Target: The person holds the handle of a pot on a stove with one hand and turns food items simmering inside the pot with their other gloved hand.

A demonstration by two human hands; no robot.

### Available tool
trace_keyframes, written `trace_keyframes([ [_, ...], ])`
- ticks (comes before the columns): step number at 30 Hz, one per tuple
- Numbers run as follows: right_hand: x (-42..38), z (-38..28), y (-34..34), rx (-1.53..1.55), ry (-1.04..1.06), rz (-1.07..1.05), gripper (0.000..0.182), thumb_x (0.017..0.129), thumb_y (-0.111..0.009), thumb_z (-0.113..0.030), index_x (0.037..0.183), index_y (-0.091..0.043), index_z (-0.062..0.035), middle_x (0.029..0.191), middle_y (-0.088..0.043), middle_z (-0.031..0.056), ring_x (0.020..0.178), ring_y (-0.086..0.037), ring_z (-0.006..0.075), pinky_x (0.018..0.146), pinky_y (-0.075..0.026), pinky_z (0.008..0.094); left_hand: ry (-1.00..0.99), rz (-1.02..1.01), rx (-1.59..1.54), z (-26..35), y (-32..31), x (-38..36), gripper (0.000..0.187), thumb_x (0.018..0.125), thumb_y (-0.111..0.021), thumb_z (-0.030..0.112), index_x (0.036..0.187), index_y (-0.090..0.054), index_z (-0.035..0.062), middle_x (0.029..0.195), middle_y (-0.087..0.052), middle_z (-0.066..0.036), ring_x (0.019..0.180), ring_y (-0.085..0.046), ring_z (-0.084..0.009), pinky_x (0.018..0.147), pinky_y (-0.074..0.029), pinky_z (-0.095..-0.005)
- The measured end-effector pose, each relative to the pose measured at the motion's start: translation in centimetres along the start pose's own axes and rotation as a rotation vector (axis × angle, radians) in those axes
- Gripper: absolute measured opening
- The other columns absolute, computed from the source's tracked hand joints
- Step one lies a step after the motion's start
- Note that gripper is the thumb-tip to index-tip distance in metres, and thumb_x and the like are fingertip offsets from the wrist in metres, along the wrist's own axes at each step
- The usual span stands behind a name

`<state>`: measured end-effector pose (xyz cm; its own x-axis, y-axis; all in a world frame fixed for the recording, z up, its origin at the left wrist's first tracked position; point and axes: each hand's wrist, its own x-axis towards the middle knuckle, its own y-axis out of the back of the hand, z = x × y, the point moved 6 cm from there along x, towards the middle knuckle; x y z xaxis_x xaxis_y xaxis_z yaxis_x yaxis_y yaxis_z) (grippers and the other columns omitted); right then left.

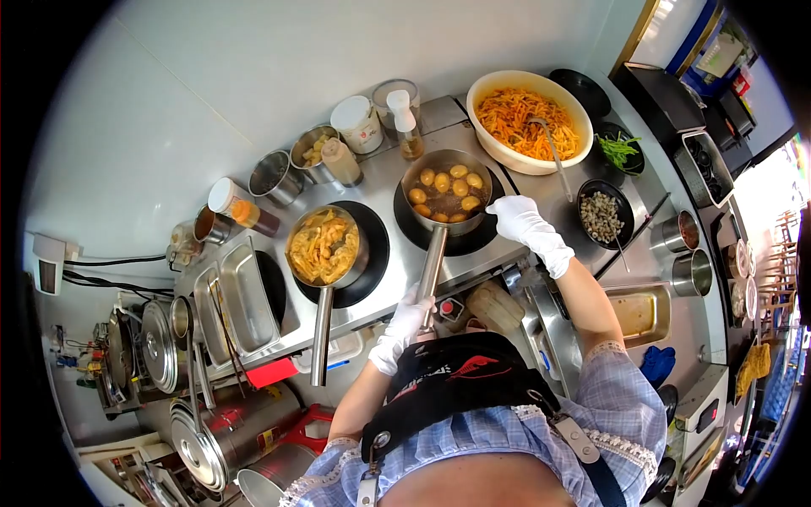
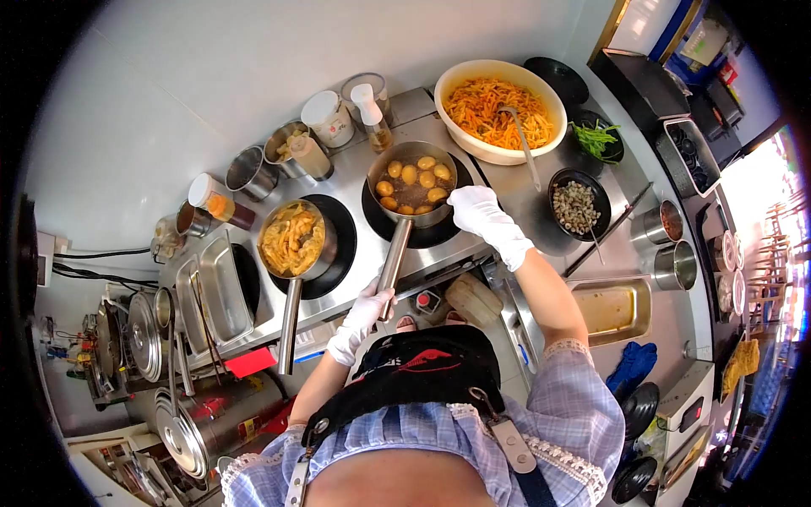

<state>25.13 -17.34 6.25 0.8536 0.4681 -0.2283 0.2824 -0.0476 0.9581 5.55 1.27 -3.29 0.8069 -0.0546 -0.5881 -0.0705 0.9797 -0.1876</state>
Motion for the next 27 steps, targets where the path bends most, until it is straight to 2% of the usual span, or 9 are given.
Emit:
trace_keyframes([
  [3, -0.3, -1.4, -0.8, 0.108, 0.036, 0.011, 0.038, 0.072, -0.051, -0.004, 0.104, -0.065, -0.0172, 0.092, -0.063, 0.015, 0.086, -0.061, 0.0319, 0.077, -0.048, 0.0388, -0.006, -0.006, 0.022, 0.1, 0.0, 0.1, 0.041, 0.088, -0.052, 0.014, 0.125, -0.04, 0.0042, 0.07, -0.055, -0.004, 0.047, -0.05, -0.0123, 0.04, -0.04, -0.025],
  [5, -0.4, -2.8, -1.5, 0.146, 0.101, 0.108, 0.035, 0.073, -0.052, -0.006, 0.104, -0.064, -0.0166, 0.09, -0.062, 0.0153, 0.082, -0.061, 0.0326, 0.073, -0.048, 0.0403, -0.01, 0.007, 0.017, 0.1, -0.1, 0.0, 0.043, 0.088, -0.052, 0.014, 0.128, -0.038, 0.0043, 0.071, -0.054, -0.004, 0.047, -0.05, -0.0122, 0.04, -0.04, -0.0249],
  [7, 0.1, -4.1, -2.9, 0.129, 0.089, 0.114, 0.029, 0.077, -0.051, -0.012, 0.104, -0.063, -0.0158, 0.093, -0.062, 0.0132, 0.085, -0.062, 0.0297, 0.072, -0.049, 0.0402, -0.014, 0.002, 0.021, 0.0, 0.0, 0.1, 0.046, 0.088, -0.052, 0.014, 0.13, -0.036, 0.0045, 0.071, -0.054, -0.004, 0.047, -0.05, -0.0121, 0.04, -0.04, -0.0249],
  [11, 1.8, -6.4, -5.6, 0.125, 0.131, 0.334, 0.028, 0.08, -0.05, -0.012, 0.107, -0.059, -0.0142, 0.082, -0.057, 0.0125, 0.072, -0.061, 0.0301, 0.063, -0.048, 0.0409, 0.013, 0.017, 0.022, 0.2, -0.2, 0.0, 0.052, 0.088, -0.052, 0.014, 0.134, -0.031, 0.0051, 0.071, -0.054, -0.004, 0.047, -0.049, -0.0117, 0.041, -0.04, -0.0246],
  [16, 4.5, -4.3, -6.0, 0.129, -0.022, 0.468, 0.034, 0.079, -0.049, -0.01, 0.112, -0.057, -0.013, 0.081, -0.057, 0.0133, 0.07, -0.061, 0.0297, 0.06, -0.048, 0.0402, -0.014, 0.01, 0.042, 0.7, -0.4, -0.3, 0.056, 0.087, -0.052, 0.014, 0.136, -0.028, 0.0033, 0.07, -0.055, -0.004, 0.047, -0.049, -0.0114, 0.041, -0.04, -0.0241],
  [19, 4.5, -1.9, -5.4, 0.099, -0.143, 0.415, 0.04, 0.074, -0.052, -0.007, 0.112, -0.058, -0.0155, 0.085, -0.058, 0.0131, 0.072, -0.061, 0.0315, 0.063, -0.049, 0.0409, -0.009, 0.017, 0.056, 1.2, -0.5, -0.5, 0.058, 0.087, -0.052, 0.013, 0.137, -0.025, 0.0016, 0.069, -0.055, -0.004, 0.047, -0.049, -0.0114, 0.041, -0.04, -0.024],
  [21, 3.2, -1.1, -4.5, 0.079, -0.141, 0.352, 0.037, 0.076, -0.051, -0.008, 0.111, -0.059, -0.0182, 0.086, -0.058, 0.0131, 0.073, -0.061, 0.0316, 0.064, -0.049, 0.0413, 0.001, 0.019, 0.049, 1.1, -0.6, -0.5, 0.059, 0.087, -0.052, 0.013, 0.137, -0.024, 0.0007, 0.069, -0.055, -0.004, 0.047, -0.049, -0.0114, 0.041, -0.04, -0.0239],
  [24, 1.8, 0.0, -3.4, 0.091, -0.098, 0.356, 0.033, 0.078, -0.049, -0.008, 0.107, -0.062, -0.0182, 0.083, -0.058, 0.0128, 0.074, -0.06, 0.0326, 0.064, -0.048, 0.0418, -0.01, 0.028, 0.042, 0.8, -0.5, -0.4, 0.059, 0.087, -0.053, 0.013, 0.137, -0.024, 0.0, 0.069, -0.055, -0.003, 0.048, -0.049, -0.0114, 0.042, -0.04, -0.0236],
  [27, 1.0, 1.1, -1.7, 0.133, -0.114, 0.397, 0.036, 0.078, -0.047, -0.006, 0.109, -0.061, -0.0201, 0.083, -0.058, 0.0135, 0.074, -0.059, 0.0337, 0.065, -0.048, 0.0426, -0.01, 0.017, 0.052, 1.1, -0.5, -0.5, 0.058, 0.087, -0.053, 0.014, 0.136, -0.026, -0.0008, 0.069, -0.055, -0.003, 0.048, -0.049, -0.0113, 0.043, -0.04, -0.0235],
])
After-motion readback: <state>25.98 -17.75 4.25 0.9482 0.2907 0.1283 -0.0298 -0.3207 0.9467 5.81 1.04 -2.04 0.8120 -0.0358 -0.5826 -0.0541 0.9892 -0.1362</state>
